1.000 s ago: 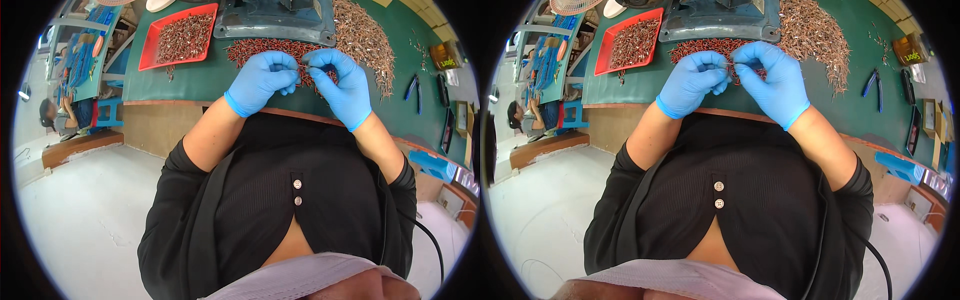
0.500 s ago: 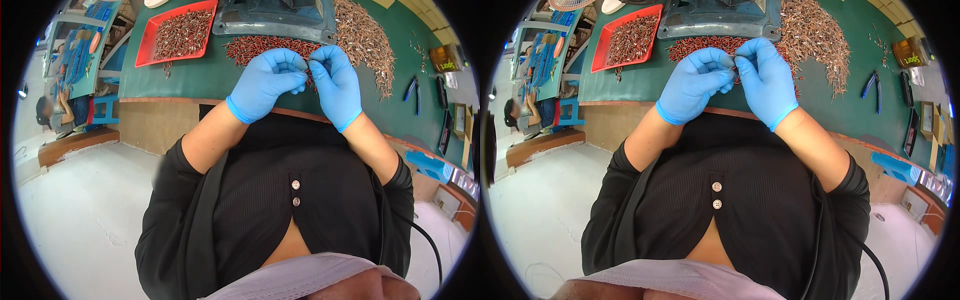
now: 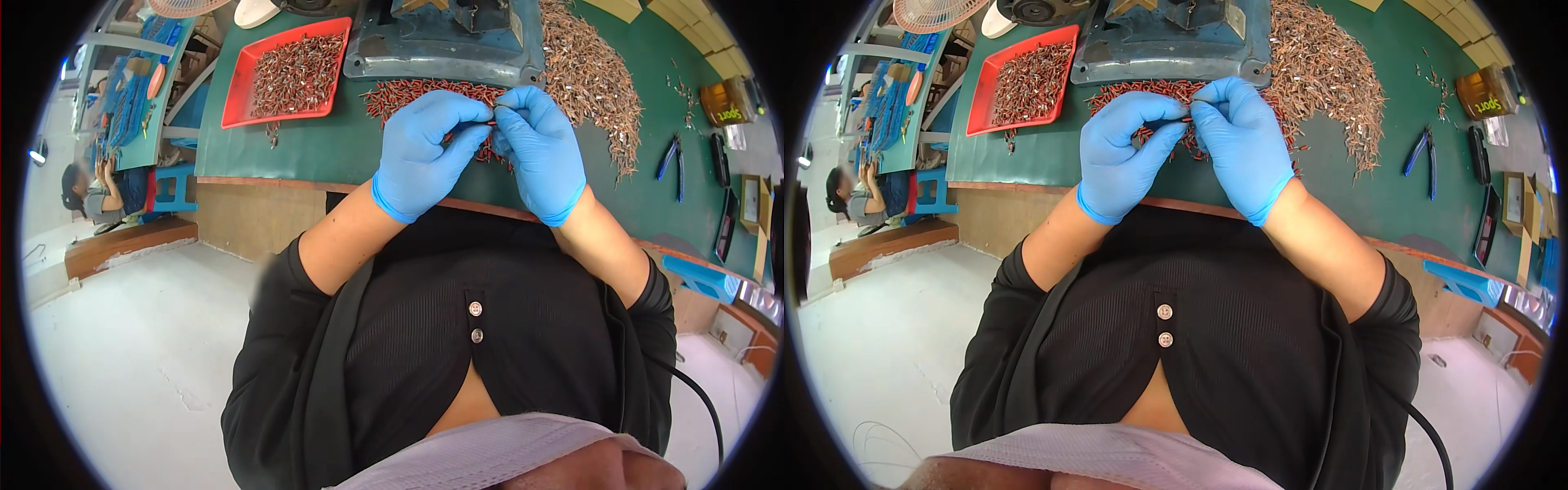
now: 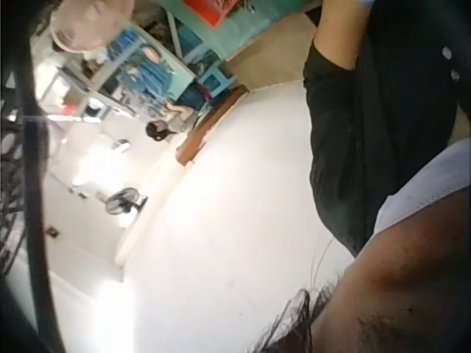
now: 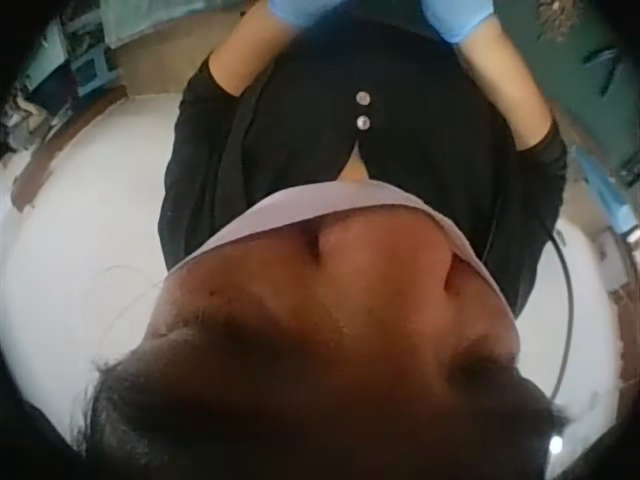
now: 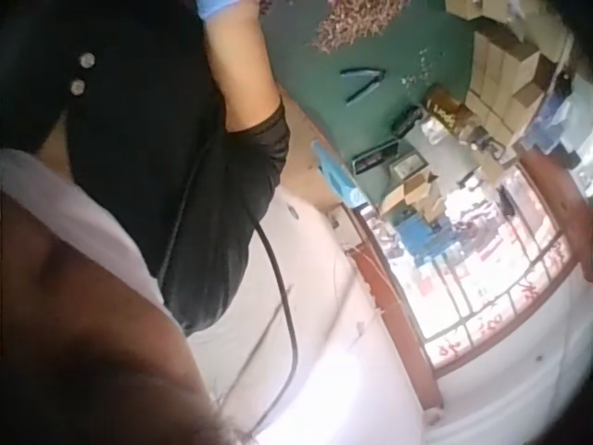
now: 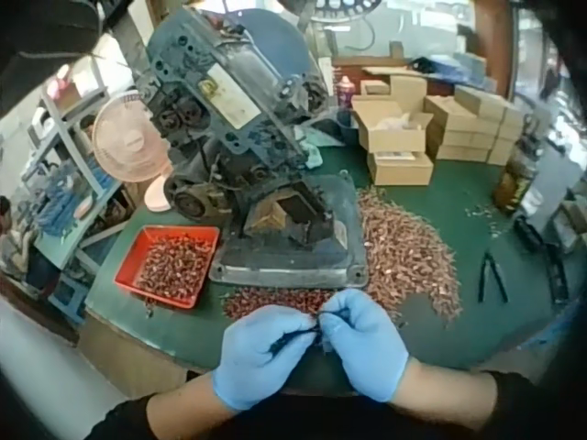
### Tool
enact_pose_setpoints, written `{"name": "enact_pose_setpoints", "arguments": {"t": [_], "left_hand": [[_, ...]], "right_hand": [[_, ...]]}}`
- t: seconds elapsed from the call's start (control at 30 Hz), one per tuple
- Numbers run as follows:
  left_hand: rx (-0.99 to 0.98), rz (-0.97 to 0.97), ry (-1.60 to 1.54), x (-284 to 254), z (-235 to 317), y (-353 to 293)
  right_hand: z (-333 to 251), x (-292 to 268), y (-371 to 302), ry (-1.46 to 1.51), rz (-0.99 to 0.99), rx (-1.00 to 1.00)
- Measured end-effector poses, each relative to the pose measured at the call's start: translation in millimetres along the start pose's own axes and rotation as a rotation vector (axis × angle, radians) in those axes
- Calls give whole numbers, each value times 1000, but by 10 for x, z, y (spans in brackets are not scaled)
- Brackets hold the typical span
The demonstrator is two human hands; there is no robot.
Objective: Picking small electronic components from a pile and placing them into a machine slot for processing.
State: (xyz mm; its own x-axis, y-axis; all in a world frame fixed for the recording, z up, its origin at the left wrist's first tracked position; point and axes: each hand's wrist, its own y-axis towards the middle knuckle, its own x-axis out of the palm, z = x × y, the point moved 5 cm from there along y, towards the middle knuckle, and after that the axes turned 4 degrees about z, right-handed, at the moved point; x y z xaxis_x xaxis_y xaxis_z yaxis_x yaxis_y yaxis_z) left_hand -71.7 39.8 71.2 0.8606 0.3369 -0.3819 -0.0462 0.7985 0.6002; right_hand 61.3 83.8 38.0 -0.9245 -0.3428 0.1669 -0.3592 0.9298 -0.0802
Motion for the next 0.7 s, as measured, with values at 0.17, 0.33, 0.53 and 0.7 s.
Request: {"name": "enact_pose_setpoints", "arguments": {"t": [0.17,0.33,0.53,0.7], "left_hand": [[68,-7,39,-16,-65,137],[-17,4,53,-80,-165,351],[23,165,62,-162,-427,864],[129,377,50,-158,-662,1319]], "right_hand": [[-30,-1,150,76,-8,93],[-146,0,355,107,23,18],[-345,-13,856,-61,137,-127],[-577,18,1354,-219,306,-311]]}}
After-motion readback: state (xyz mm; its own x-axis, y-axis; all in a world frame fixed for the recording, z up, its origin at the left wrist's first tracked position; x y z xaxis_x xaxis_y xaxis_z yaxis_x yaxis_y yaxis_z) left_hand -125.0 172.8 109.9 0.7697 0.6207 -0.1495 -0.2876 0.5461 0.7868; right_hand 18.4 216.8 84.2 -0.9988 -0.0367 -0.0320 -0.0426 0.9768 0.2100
